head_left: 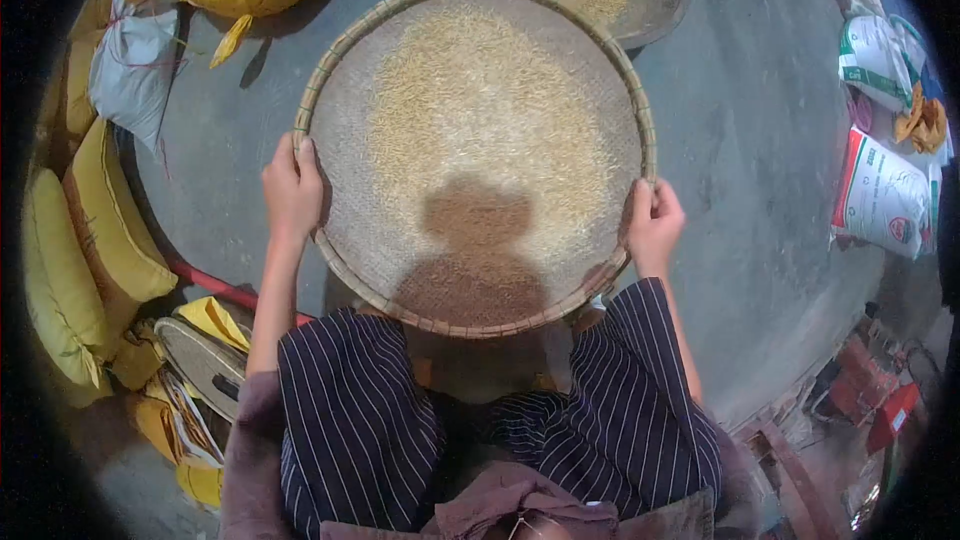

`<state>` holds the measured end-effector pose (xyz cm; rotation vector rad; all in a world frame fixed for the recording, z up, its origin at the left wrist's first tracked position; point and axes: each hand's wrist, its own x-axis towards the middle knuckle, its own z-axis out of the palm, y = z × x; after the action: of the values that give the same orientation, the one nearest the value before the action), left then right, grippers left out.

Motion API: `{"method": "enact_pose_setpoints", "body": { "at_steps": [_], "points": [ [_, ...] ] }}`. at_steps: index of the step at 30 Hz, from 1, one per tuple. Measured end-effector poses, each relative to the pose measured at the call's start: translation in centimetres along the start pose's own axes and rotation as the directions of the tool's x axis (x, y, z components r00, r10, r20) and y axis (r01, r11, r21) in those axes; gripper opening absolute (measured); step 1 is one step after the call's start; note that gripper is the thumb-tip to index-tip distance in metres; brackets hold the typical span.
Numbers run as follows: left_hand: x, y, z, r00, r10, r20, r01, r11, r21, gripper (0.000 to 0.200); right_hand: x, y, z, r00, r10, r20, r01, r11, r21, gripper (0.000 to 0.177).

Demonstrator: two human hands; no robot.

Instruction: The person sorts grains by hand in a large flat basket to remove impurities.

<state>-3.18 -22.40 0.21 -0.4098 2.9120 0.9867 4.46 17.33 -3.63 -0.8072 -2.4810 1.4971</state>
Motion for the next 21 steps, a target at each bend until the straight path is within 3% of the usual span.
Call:
{"method": "enact_pose_setpoints", "body": {
  "at_steps": [1, 4, 6, 8, 10, 12, 14, 17, 19, 20, 21],
  "points": [
    [-0.7, 0.6, 0.0, 1.0, 0.006, 0.013, -0.006, 1.0, -0.007, 0.024, 0.3, -0.7, -0.6, 0.999, -0.043, -0.002, 0.043, 0.993, -0.114, 0.018],
    [-3.3, 1.4, 2.3, 0.997, 0.076, 0.0, -0.076, 0.997, -0.026, 0.024, 2.3, -0.6, -2.3, 0.996, 0.052, -0.074, -0.046, 0.996, 0.072, 0.019],
    [-2.0, 0.3, 2.0, 0.997, 0.078, 0.006, -0.078, 0.996, -0.039, 0.023, 1.1, 0.3, -1.7, 0.993, 0.03, -0.111, -0.025, 0.998, 0.052, 0.019],
    [-1.2, -0.7, 1.1, 1.0, 0.002, 0.004, -0.002, 0.998, 0.062, 0.022, -0.8, -0.7, -0.9, 0.995, -0.097, -0.019, 0.092, 0.977, -0.195, 0.017],
    [-2.5, -0.4, 1.6, 0.999, -0.022, 0.031, 0.02, 0.998, 0.053, 0.021, 0.4, -0.8, -1.5, 0.989, -0.148, -0.029, 0.14, 0.972, -0.189, 0.016],
    [-4.1, 0.8, 2.9, 0.996, -0.006, 0.089, 0.009, 0.999, -0.034, 0.02, 1.3, -0.4, -2.7, 0.99, -0.062, -0.124, 0.051, 0.994, -0.092, 0.017],
    [-3.6, 0.0, 3.8, 0.995, 0.052, 0.081, -0.057, 0.997, 0.058, 0.02, 0.5, 0.6, -2.7, 0.987, -0.064, -0.15, 0.045, 0.991, -0.126, 0.018],
    [-3.7, -0.9, 4.0, 0.992, -0.047, 0.121, 0.031, 0.991, 0.129, 0.019, -0.6, 2.7, -2.6, 0.992, -0.11, -0.055, 0.092, 0.962, -0.258, 0.018],
    [-3.6, -0.7, 3.4, 0.984, 0.175, 0.032, -0.178, 0.966, 0.187, 0.02, -1.4, 3.0, -2.2, 0.985, -0.115, -0.129, 0.077, 0.961, -0.266, 0.018],
    [-3.1, 0.6, 2.9, 0.985, 0.172, 0.034, -0.175, 0.967, 0.187, 0.02, -1.3, 3.0, -2.1, 0.986, -0.113, -0.126, 0.076, 0.96, -0.269, 0.018],
    [-2.8, 2.1, 2.6, 0.929, 0.36, -0.086, -0.331, 0.912, 0.242, 0.022, -1.6, 3.1, -2.0, 0.983, -0.109, -0.147, 0.065, 0.958, -0.278, 0.018]
  ]
}}
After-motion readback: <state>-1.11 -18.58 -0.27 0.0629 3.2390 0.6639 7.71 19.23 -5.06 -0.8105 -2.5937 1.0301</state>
